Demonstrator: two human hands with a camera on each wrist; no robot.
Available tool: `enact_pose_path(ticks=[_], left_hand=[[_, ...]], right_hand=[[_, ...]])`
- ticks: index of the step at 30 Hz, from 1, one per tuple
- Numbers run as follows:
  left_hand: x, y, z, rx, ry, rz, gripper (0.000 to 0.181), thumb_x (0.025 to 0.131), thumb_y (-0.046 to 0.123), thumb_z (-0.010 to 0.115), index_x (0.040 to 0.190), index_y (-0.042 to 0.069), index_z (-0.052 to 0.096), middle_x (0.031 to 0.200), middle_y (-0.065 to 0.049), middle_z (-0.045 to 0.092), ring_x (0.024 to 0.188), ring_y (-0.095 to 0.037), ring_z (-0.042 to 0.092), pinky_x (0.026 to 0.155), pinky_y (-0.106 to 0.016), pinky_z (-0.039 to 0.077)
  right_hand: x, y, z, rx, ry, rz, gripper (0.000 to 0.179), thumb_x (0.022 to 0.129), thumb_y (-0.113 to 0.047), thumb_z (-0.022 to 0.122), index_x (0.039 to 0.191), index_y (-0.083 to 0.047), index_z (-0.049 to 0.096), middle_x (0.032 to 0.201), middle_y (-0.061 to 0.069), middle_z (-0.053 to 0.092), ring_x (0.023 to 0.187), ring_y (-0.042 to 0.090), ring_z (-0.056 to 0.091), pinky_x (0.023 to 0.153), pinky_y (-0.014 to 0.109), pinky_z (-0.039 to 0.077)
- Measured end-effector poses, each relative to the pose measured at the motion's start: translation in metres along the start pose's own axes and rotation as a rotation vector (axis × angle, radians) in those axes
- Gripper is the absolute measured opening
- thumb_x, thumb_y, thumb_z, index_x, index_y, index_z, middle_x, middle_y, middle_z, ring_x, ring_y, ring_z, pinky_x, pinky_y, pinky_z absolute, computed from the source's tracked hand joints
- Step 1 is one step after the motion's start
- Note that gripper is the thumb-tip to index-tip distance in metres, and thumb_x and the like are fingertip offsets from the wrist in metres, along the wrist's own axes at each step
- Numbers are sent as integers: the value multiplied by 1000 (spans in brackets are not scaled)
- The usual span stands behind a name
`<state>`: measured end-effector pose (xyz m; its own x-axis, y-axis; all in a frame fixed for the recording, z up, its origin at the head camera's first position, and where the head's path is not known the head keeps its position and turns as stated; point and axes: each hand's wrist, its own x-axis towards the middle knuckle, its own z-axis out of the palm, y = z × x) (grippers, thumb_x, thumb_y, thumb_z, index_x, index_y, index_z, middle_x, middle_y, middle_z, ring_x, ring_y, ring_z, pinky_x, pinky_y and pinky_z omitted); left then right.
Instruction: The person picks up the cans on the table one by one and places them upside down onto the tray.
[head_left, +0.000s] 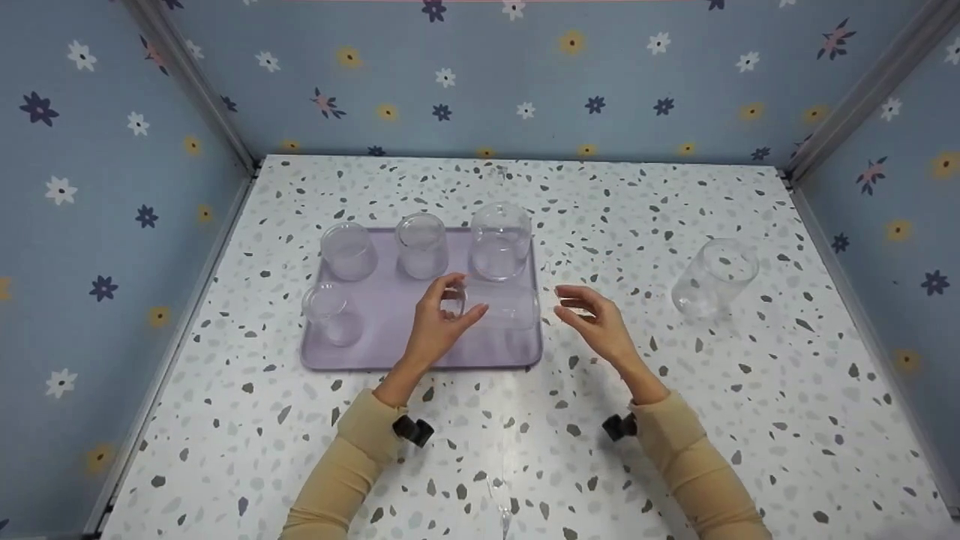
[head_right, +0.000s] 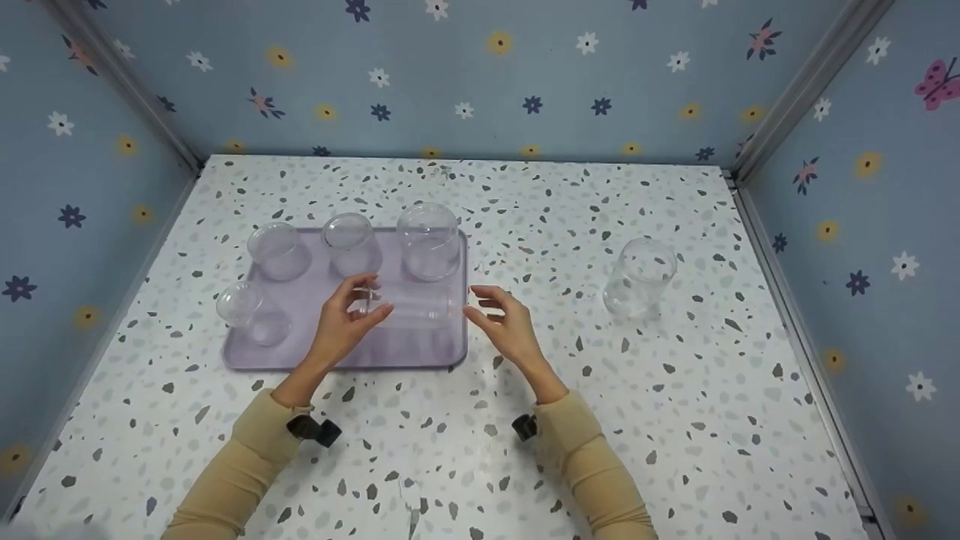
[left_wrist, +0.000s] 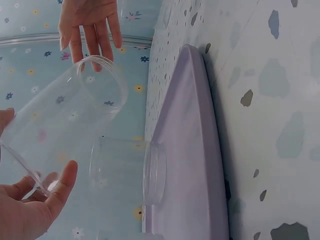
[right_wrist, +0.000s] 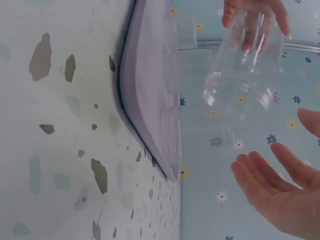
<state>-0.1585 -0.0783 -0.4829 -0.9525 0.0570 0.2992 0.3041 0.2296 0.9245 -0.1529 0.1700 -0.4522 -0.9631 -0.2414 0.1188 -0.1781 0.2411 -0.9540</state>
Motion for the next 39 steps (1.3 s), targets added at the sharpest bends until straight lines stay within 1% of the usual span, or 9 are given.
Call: enact_pose_path(ticks=[5,8,11,13,17,24,27,33,39], left_hand=[[-1,-5,-6,105,25,18,53,72,27,73,115,4,52,103,-6,54,88,-18,52,59,-29,45],[-1,-5,-9,132,23,27,53,72,26,74,114,1,52,102,-10,54,88,-19,52,62,-37,47],[0,-5,-13,170,17,24,55,71,25,74,113,-2,51,103,-14,54,88,-23,51,68,-41,46],[1,-4,-15,202,14,16,56,71,24,75,113,-4,51,103,-16,54,89,-26,51,73,-40,45],[3,-2,-21,274,8,-4,58,70,24,76,113,-5,51,102,-17,53,90,-31,51,78,-35,42],[3,1,-32,371,-15,-54,61,69,26,76,116,-3,50,104,-18,52,93,-30,50,80,-40,41],[4,2,-37,419,-25,-80,61,69,27,76,116,-3,50,105,-18,52,97,-31,49,81,-41,40],[6,6,-46,506,-59,-109,63,69,29,75,117,-3,50,106,-20,51,98,-31,49,83,-42,40],[9,10,-53,556,-110,-139,65,69,28,75,120,-3,48,111,-20,50,102,-32,48,86,-41,39]], right_hand=[[-1,0,-7,-69,12,-26,35,83,0,59,114,14,50,114,27,51,102,36,51,84,44,44],[1,12,-14,-113,12,-51,37,82,-2,61,115,10,51,116,25,51,102,35,51,84,46,43],[3,24,-22,-194,5,-67,39,82,-8,62,117,6,52,117,21,52,103,34,50,83,48,42],[4,29,-28,-255,-5,-69,42,82,-14,63,119,2,52,118,17,52,104,32,50,83,48,42],[4,29,-38,-369,-34,-83,46,82,-19,64,122,0,51,120,16,51,105,32,49,83,47,43],[9,23,-57,-546,-68,-141,50,81,-18,66,122,5,48,118,20,50,107,35,47,85,47,41],[12,19,-66,-614,-79,-139,52,80,-19,66,123,5,46,119,22,48,108,35,45,88,46,38],[17,10,-85,-699,-102,-84,56,82,-20,65,126,5,42,121,25,43,109,37,43,89,47,37],[21,3,-105,-770,-129,-49,60,82,-21,64,128,7,38,124,27,38,113,40,38,92,50,32]])
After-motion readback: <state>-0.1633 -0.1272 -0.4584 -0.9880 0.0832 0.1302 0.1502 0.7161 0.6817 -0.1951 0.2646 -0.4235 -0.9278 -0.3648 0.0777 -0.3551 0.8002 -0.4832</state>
